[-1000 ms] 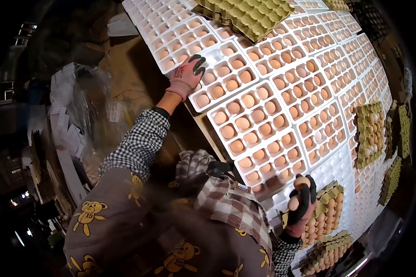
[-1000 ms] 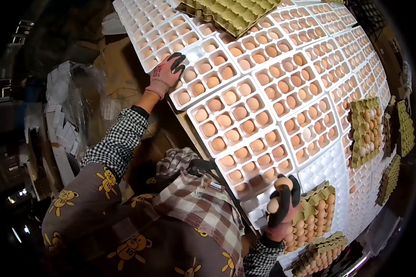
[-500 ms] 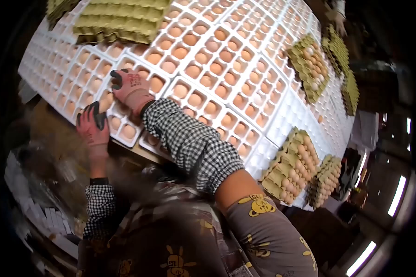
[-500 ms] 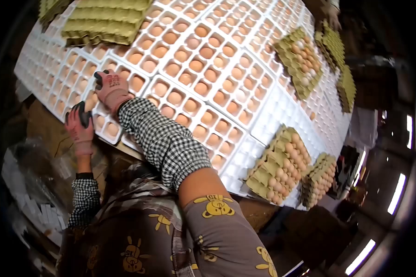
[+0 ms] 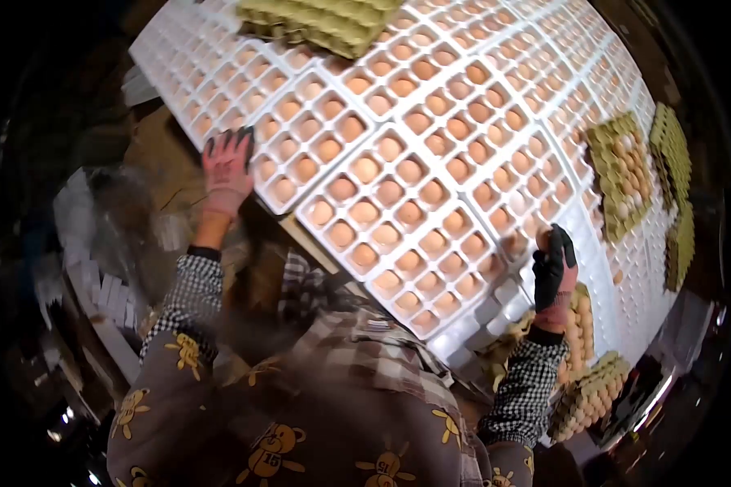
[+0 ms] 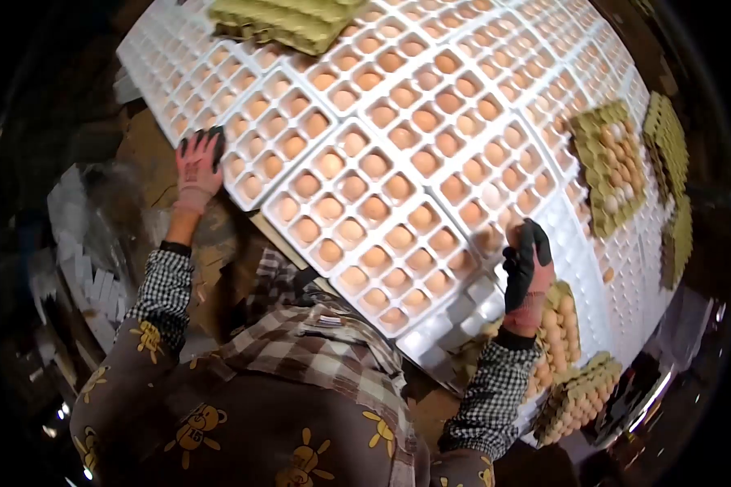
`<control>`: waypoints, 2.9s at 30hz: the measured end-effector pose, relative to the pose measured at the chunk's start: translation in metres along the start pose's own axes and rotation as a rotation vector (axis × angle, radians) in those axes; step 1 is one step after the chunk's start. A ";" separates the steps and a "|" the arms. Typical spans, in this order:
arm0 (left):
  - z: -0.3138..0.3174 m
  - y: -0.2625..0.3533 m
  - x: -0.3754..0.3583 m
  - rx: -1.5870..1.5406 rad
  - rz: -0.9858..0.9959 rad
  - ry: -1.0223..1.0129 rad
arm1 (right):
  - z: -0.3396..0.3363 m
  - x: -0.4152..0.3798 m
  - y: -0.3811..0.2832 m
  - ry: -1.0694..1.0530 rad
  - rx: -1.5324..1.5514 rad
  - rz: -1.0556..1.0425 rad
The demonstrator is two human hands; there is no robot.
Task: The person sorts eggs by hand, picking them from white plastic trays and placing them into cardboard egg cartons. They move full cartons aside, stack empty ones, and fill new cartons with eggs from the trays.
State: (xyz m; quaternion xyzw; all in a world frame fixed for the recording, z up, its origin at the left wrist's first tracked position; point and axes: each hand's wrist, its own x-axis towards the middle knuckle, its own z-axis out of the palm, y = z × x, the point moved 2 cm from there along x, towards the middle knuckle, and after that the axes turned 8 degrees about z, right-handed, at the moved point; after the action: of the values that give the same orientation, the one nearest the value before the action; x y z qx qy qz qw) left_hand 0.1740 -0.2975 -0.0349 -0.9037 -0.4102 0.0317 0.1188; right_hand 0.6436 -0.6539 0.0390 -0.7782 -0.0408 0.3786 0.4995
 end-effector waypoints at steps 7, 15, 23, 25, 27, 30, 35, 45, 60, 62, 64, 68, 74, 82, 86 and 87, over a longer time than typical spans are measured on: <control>-0.006 0.115 -0.033 -0.505 0.038 0.174 | -0.093 0.084 -0.008 0.501 -0.747 -0.415; -0.149 0.398 -0.033 -1.523 0.262 -0.318 | -0.209 -0.034 0.016 0.508 -0.215 -0.540; -0.169 0.549 -0.066 -1.192 0.314 -0.509 | -0.302 -0.145 0.259 0.619 0.311 0.213; -0.165 0.547 -0.067 -1.193 0.334 -0.425 | -0.284 -0.154 0.237 0.488 0.528 0.135; -0.185 0.530 -0.061 -1.239 0.303 -0.376 | -0.263 -0.166 0.208 0.407 0.632 0.016; -0.189 0.483 -0.036 -1.351 0.290 -0.385 | -0.241 -0.176 0.195 0.383 0.427 -0.133; -0.142 0.364 0.028 -1.693 0.119 -0.220 | -0.136 -0.124 0.127 0.526 -0.550 -0.634; -0.083 0.207 0.049 -1.356 -0.180 0.131 | 0.031 -0.027 0.048 -0.052 0.139 -0.191; -0.220 0.293 -0.001 -1.038 0.490 -0.094 | -0.001 -0.088 0.045 -0.167 0.047 0.009; -0.225 0.321 0.000 -0.358 0.673 -0.020 | 0.024 -0.095 0.021 0.107 -0.615 -0.617; -0.210 0.327 0.006 -0.243 0.743 -0.138 | 0.034 -0.087 0.017 0.048 -0.959 -0.604; -0.206 0.303 0.024 -0.818 0.561 -0.005 | -0.003 -0.074 0.029 -0.313 0.085 0.129; -0.216 0.330 0.043 -0.262 0.774 0.049 | -0.001 -0.055 -0.004 0.174 -0.674 -0.803; -0.222 0.341 0.049 -0.784 0.693 0.027 | -0.040 -0.044 0.070 0.279 -0.025 -0.361; -0.235 0.460 0.038 -0.439 0.970 -0.171 | -0.081 -0.043 0.122 0.639 -0.642 -0.181; -0.220 0.481 0.043 -0.367 0.967 -0.255 | -0.084 -0.050 0.115 0.636 -0.678 -0.186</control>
State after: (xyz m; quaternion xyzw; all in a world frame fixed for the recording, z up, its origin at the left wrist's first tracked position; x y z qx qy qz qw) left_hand 0.5896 -0.6128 0.0646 -0.9845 0.0432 0.1204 -0.1203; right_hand 0.6244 -0.7960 -0.0089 -0.9677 -0.0767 0.0405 0.2368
